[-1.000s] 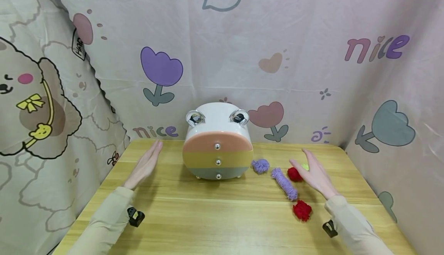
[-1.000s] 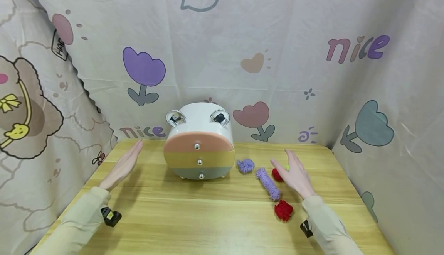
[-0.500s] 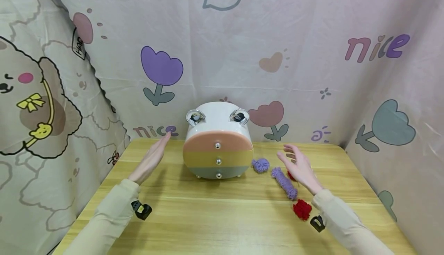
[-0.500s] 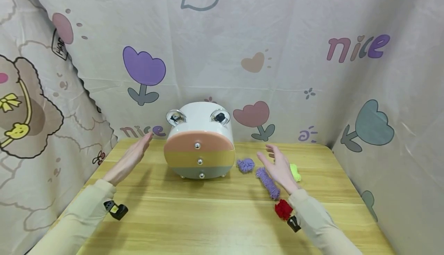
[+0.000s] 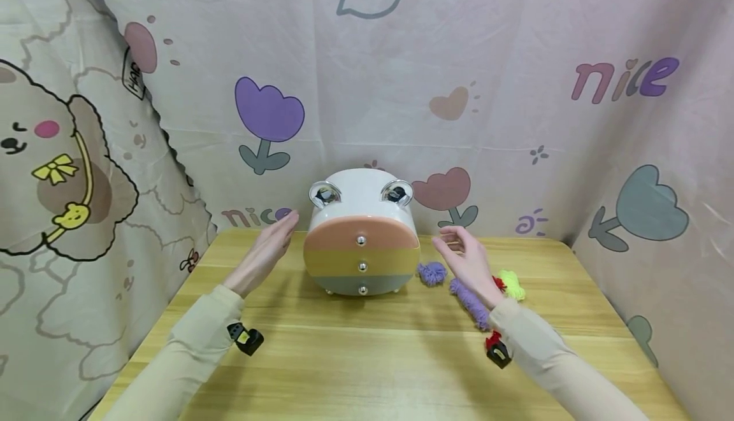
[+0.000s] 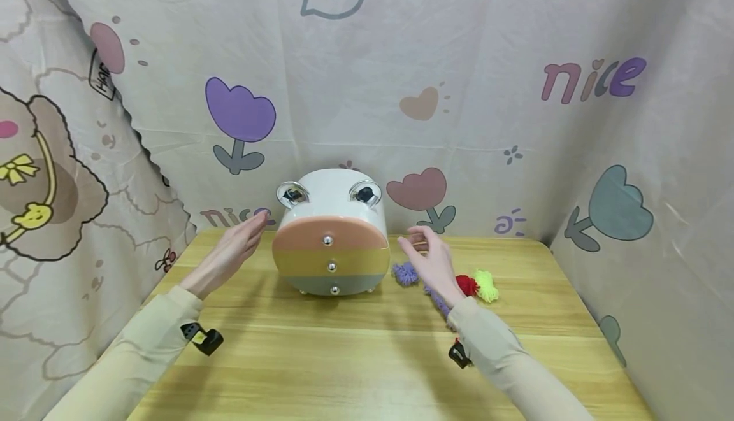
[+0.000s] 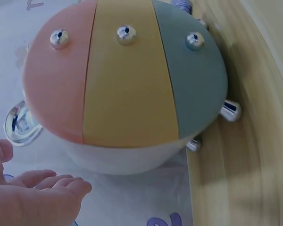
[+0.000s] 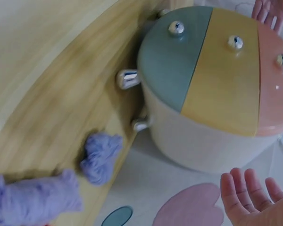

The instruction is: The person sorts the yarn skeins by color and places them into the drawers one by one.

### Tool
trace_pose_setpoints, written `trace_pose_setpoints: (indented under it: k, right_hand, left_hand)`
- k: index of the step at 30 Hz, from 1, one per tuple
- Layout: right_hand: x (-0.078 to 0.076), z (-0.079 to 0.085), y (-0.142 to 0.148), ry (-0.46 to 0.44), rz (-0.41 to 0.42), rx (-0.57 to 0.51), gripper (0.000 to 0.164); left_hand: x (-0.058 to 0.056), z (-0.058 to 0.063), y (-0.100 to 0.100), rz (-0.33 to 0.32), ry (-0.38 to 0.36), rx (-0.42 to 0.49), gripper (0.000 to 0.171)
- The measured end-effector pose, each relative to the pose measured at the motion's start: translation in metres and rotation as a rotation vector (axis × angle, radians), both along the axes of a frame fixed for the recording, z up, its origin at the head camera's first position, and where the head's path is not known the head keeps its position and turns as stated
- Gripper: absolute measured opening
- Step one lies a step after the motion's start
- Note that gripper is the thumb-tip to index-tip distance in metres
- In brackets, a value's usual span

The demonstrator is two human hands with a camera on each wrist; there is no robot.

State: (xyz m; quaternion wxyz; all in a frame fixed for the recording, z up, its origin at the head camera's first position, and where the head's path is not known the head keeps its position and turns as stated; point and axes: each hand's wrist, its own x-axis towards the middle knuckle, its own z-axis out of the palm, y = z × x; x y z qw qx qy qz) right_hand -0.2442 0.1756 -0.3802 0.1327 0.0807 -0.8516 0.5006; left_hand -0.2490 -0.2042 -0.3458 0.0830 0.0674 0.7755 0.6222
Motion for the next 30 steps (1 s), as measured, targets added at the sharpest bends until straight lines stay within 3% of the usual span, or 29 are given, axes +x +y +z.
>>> trace_pose_setpoints:
  k: [6,17,23,30]
  right_hand:
    - [-0.002,0.006,-0.023,0.025,0.060,-0.112,0.027]
    - [0.001,0.006,-0.059,0.062,0.117,-0.270,0.016]
    - [0.005,0.007,-0.078,0.077,0.139,-0.267,0.018]
    - [0.000,0.002,-0.097,0.152,0.149,-0.270,0.017]
  left_hand:
    - [-0.001,0.002,0.003,0.032,0.018,0.035,0.067]
    - [-0.007,0.007,0.016,0.177,0.063,-0.049,0.056]
    - [-0.012,0.008,0.028,0.244,0.111,-0.077,0.049]
    - [-0.014,0.004,0.031,0.295,0.114,-0.071,0.047]
